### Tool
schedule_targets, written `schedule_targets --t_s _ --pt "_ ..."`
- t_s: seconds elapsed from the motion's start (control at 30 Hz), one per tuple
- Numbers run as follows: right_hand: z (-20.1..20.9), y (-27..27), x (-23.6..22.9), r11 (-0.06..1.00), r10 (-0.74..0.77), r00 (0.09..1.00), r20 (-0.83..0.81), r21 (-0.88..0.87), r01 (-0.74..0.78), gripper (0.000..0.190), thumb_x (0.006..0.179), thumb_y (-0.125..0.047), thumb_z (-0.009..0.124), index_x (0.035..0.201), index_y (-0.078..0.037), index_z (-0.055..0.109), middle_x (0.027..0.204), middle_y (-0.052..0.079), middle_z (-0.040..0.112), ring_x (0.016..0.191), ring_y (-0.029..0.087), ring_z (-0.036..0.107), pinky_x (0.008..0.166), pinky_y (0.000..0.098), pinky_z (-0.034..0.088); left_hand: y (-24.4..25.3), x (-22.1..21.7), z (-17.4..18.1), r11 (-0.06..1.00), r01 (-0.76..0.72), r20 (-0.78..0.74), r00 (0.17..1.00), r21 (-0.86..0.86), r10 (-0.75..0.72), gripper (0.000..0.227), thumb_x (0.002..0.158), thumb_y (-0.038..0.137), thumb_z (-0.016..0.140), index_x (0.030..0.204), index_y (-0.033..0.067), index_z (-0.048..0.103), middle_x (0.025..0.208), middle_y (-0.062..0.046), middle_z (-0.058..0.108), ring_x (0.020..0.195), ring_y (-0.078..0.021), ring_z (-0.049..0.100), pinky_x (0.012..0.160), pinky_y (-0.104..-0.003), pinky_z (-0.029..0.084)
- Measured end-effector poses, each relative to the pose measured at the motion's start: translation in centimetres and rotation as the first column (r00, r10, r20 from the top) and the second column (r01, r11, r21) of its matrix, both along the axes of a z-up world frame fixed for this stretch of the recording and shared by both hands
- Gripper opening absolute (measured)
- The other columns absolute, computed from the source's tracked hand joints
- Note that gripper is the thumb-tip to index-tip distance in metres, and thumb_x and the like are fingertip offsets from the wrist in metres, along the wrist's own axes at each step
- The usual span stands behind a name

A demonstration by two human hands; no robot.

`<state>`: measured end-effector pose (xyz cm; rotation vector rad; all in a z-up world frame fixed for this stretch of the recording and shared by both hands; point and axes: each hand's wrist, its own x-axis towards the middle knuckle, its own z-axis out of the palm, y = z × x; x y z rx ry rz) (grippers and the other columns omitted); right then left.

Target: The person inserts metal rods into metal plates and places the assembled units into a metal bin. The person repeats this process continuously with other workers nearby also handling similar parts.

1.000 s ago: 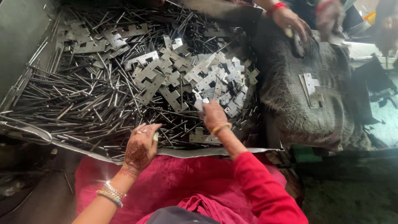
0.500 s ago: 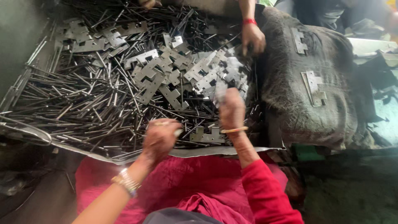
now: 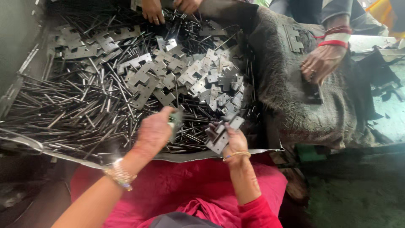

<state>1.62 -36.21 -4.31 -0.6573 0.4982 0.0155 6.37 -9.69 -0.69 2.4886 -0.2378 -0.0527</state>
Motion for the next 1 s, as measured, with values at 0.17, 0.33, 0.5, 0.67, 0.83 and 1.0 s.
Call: schedule_targets --t_s 0.17,0.33,0.5,0.67,0.83,1.0 --pt "-0.8 3.8 0.4 0.984 0.125 0.991 -0.044 -0.121 -0.129 0.024 0.097 -0.004 0.06 0.121 0.0 0.059 0.112 0.019 0.075 0.093 0.034 0.073 0.078 0.0512 0.062 6.8 -0.5 4.2 0.945 -0.072 -0.358 0.932 -0.32 -0.05 0.028 0.084 0.018 0.076 0.11 0.0074 0.076 0.096 -0.019 0.076 0.085 -0.0361 0.072 0.08 -0.045 0.055" --pt "-0.7 5.4 0.4 0.982 0.18 0.984 -0.011 -0.057 -0.18 0.027 0.097 -0.015 0.06 0.12 -0.001 0.06 0.11 0.021 0.075 0.09 0.033 0.074 0.074 0.0485 0.062 4.6 0.5 5.2 0.895 0.088 0.434 0.851 0.436 -0.295 0.01 0.084 0.022 0.076 0.086 0.0122 0.077 0.095 -0.01 0.075 0.096 -0.0258 0.072 0.085 -0.036 0.056" --pt "-0.2 5.7 0.8 0.994 0.087 0.996 -0.005 -0.068 -0.088 0.027 0.101 -0.018 0.061 0.124 -0.003 0.062 0.111 0.014 0.075 0.093 0.028 0.072 0.081 0.0494 0.061 0.0 3.4 6.1 0.994 0.111 0.293 0.949 0.019 -0.112 0.016 0.086 0.024 0.073 0.093 0.0111 0.078 0.093 -0.008 0.078 0.083 -0.0215 0.073 0.077 -0.036 0.057" --pt "-0.2 5.6 1.3 0.982 0.128 0.987 -0.096 0.149 -0.113 0.066 0.091 -0.059 0.043 0.12 -0.004 0.066 0.106 0.014 0.078 0.094 0.029 0.075 0.085 0.0444 0.06 -6.2 1.9 4.3 0.884 0.137 0.006 0.989 -0.446 -0.15 0.022 0.084 0.026 0.075 0.099 0.0101 0.08 0.094 -0.01 0.079 0.085 -0.022 0.075 0.081 -0.035 0.058" --pt "-2.3 5.9 1.5 0.983 0.055 0.998 -0.034 0.177 -0.048 0.033 0.104 -0.029 0.053 0.125 -0.005 0.061 0.117 0.012 0.072 0.105 0.027 0.07 0.097 0.0459 0.056 -7.7 -1.7 0.2 0.958 -0.004 0.478 0.866 -0.286 0.147 0.03 0.083 0.018 0.073 0.107 0.0003 0.073 0.11 -0.02 0.069 0.104 -0.0382 0.065 0.089 -0.046 0.049" --pt "-1.9 8.4 1.4 0.989 0.091 0.984 0.156 -0.134 -0.07 0.034 0.099 -0.021 0.059 0.126 -0.001 0.06 0.119 0.017 0.072 0.106 0.031 0.07 0.094 0.0448 0.056 -2.5 -5.5 -0.4 0.705 -0.165 -0.313 0.946 -0.69 -0.085 0.031 0.089 0.017 0.065 0.114 -0.001 0.065 0.101 -0.017 0.071 0.093 -0.0332 0.071 0.084 -0.043 0.054"
